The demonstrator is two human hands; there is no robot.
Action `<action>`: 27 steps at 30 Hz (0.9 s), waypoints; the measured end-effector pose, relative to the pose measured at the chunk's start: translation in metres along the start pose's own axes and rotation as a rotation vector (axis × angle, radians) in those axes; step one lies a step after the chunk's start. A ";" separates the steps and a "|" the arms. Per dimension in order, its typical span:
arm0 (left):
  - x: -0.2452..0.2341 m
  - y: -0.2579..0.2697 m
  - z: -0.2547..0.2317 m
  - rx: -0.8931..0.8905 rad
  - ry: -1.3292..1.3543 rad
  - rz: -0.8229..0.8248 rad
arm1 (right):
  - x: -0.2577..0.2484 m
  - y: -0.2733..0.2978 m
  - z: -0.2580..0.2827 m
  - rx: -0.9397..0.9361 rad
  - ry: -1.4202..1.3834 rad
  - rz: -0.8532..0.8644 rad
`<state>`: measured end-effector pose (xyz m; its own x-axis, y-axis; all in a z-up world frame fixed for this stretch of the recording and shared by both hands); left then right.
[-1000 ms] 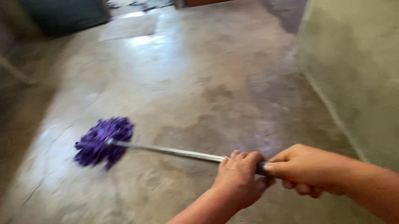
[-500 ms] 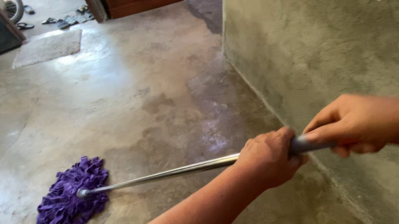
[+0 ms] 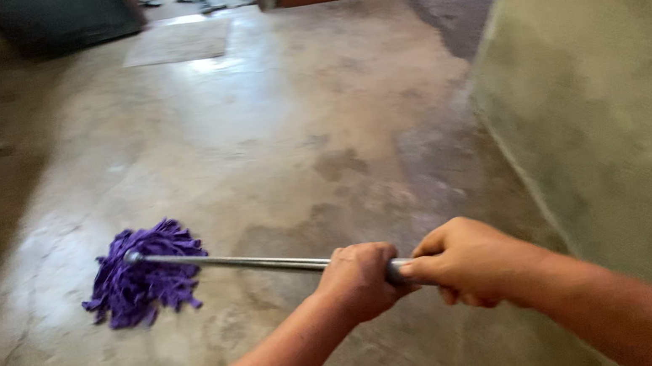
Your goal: The person mops a concrete floor using a purple mop, pushing and pulling it across the surface.
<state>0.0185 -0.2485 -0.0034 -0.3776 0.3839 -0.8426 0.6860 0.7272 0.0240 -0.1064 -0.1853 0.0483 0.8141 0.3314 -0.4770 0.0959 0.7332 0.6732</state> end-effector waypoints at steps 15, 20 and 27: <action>-0.043 -0.028 0.193 -0.244 -0.189 -0.036 | 0.063 -0.125 0.130 -0.107 0.206 0.249; -0.020 -0.087 0.105 -0.274 -0.131 0.184 | -0.030 -0.108 0.079 -0.055 0.241 0.296; 0.012 -0.210 -0.045 -0.019 0.046 0.201 | -0.214 -0.085 0.000 0.025 0.260 0.335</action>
<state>-0.1578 -0.3709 0.0053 -0.2629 0.5474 -0.7945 0.7387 0.6439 0.1993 -0.2888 -0.3188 0.0928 0.6314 0.6897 -0.3544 -0.1329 0.5465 0.8269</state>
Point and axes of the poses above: each hand's wrist, its own y-axis away from the middle knuckle, its own x-axis out of the palm, z = x × y, the point moved 7 cm from there along -y, towards the middle knuckle, and after that the axes turned 5 degrees about z, right-handed, at the moved point
